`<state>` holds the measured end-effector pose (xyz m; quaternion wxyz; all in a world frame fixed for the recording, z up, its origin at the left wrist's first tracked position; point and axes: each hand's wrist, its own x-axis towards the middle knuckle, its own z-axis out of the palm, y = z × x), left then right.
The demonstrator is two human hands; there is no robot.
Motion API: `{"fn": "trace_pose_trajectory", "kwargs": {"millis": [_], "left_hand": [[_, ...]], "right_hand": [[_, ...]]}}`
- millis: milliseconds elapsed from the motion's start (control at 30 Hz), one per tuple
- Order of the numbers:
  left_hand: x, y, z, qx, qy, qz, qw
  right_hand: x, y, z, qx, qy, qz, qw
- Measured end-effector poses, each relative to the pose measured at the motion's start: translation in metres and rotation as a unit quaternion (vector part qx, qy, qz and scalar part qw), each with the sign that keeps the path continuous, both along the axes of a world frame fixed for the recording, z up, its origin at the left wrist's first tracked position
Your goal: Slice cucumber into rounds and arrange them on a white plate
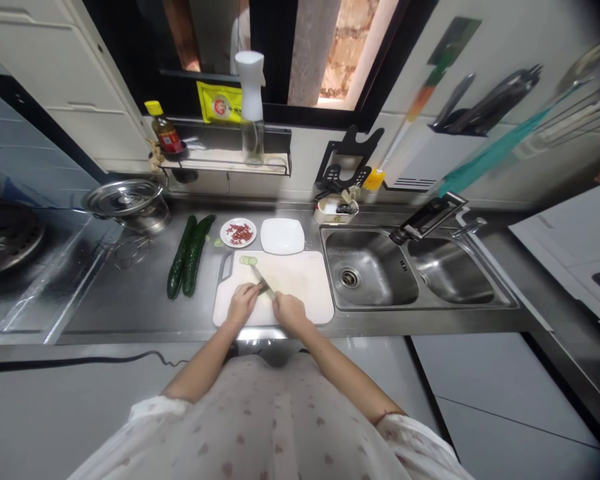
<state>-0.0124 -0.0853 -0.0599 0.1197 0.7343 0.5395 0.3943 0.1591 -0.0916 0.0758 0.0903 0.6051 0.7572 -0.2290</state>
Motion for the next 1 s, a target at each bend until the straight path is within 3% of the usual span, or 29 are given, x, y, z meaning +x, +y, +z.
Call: {"fn": "trace_pose_trajectory", "kwargs": {"millis": [400, 733, 1000], "left_hand": [[0.000, 0.002, -0.006, 0.000, -0.010, -0.002, 1.000], [0.000, 0.001, -0.007, 0.004, 0.002, -0.005, 1.000], [0.001, 0.001, -0.003, 0.007, -0.002, -0.005, 1.000]], "right_hand": [[-0.011, 0.017, -0.012, 0.025, 0.024, 0.010, 0.999], [-0.020, 0.029, -0.012, 0.009, 0.030, 0.013, 0.999], [-0.015, 0.019, -0.014, 0.009, 0.023, 0.012, 1.000]]}}
